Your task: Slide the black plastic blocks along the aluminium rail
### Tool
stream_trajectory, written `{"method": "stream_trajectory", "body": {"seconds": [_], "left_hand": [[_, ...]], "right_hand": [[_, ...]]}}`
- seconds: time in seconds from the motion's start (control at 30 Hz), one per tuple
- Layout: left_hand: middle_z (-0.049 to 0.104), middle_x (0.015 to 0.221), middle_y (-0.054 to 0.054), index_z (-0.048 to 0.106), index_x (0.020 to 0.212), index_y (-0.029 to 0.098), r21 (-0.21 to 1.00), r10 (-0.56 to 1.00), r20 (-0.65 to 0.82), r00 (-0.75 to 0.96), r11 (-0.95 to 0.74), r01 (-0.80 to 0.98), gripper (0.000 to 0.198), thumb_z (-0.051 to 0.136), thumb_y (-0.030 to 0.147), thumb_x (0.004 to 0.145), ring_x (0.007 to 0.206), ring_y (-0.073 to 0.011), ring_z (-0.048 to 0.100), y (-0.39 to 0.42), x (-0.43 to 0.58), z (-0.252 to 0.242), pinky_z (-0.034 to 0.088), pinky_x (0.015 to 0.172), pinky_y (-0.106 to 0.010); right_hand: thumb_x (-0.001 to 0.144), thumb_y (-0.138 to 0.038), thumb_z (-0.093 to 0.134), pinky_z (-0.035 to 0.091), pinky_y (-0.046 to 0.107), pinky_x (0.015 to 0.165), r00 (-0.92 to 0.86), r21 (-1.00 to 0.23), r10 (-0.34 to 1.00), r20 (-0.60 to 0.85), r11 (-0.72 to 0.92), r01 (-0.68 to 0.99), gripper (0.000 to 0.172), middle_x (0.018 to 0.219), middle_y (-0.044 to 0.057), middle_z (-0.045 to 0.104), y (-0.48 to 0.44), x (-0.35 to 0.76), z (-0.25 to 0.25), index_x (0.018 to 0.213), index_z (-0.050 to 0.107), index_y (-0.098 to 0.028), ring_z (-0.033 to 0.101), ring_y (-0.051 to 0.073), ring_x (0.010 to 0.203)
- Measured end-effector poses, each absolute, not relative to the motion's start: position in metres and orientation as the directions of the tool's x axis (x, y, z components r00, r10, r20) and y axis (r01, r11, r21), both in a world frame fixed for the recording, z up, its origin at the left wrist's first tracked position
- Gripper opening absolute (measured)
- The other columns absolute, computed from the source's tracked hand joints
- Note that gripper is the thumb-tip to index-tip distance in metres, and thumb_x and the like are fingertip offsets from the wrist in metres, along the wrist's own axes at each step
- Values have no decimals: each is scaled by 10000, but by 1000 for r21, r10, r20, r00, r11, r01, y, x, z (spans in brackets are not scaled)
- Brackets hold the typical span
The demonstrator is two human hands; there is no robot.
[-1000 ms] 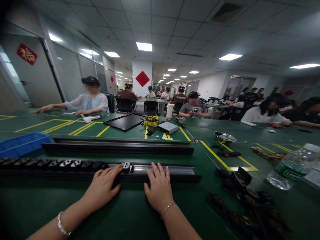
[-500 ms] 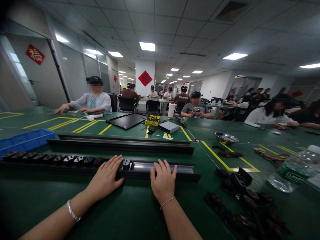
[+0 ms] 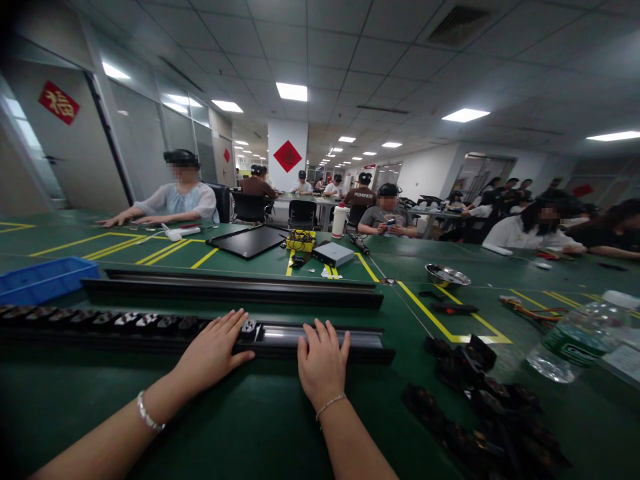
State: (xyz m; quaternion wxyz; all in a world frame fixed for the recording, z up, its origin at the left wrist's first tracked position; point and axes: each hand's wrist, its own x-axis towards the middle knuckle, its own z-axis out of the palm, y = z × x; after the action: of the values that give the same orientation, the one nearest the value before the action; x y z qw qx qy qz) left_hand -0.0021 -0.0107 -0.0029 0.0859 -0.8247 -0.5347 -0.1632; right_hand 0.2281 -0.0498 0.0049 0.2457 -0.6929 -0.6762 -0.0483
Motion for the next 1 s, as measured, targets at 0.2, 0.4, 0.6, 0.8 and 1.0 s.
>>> {"method": "stream_trajectory", "body": {"seconds": [0.2,0.4,0.6,0.8,1.0], "left_hand": [[396,1419,-151,387,1356,116,11,865,339,370,-397,918,750,479,592,783,1317,-277,351,-10,-1,0,296,1071,-428],[395,1421,-144,399,1352,133,35,875,327,358,-390,920,746,488,597,774,1318,-275,350,-13,2,5,290,1076,-431],[373,1433,-149,375,1369,147,41,888,310,340,-370,928,766,486,611,769,1331,-280,325,-14,5,7,278,1084,-442],[365,1439,-149,372,1370,150,32,892,300,339,-364,931,769,484,614,768,1329,-280,328,-14,5,8,278,1086,-446],[401,1407,-182,406,1336,68,-14,891,323,320,-333,943,734,486,557,794,1319,-298,340,-23,12,7,300,1079,-445]], "right_hand": [[915,-381,291,85,553,1071,87,-281,913,397,31,959,417,1321,37,524,-50,228,4,1199,580,-281,364,245,1279],[910,-383,305,89,550,1072,93,-277,919,383,18,961,411,1328,28,519,-50,228,5,1200,579,-286,366,241,1279],[910,-379,308,96,537,1075,95,-279,921,379,16,960,412,1329,29,518,-50,227,6,1206,576,-278,365,235,1280],[904,-361,334,104,517,1075,101,-285,910,402,20,958,389,1315,18,532,-50,227,4,1188,588,-280,375,223,1270],[906,-364,322,114,529,1068,95,-264,914,395,14,964,401,1314,30,532,-49,228,4,1199,581,-279,377,231,1270]]}}
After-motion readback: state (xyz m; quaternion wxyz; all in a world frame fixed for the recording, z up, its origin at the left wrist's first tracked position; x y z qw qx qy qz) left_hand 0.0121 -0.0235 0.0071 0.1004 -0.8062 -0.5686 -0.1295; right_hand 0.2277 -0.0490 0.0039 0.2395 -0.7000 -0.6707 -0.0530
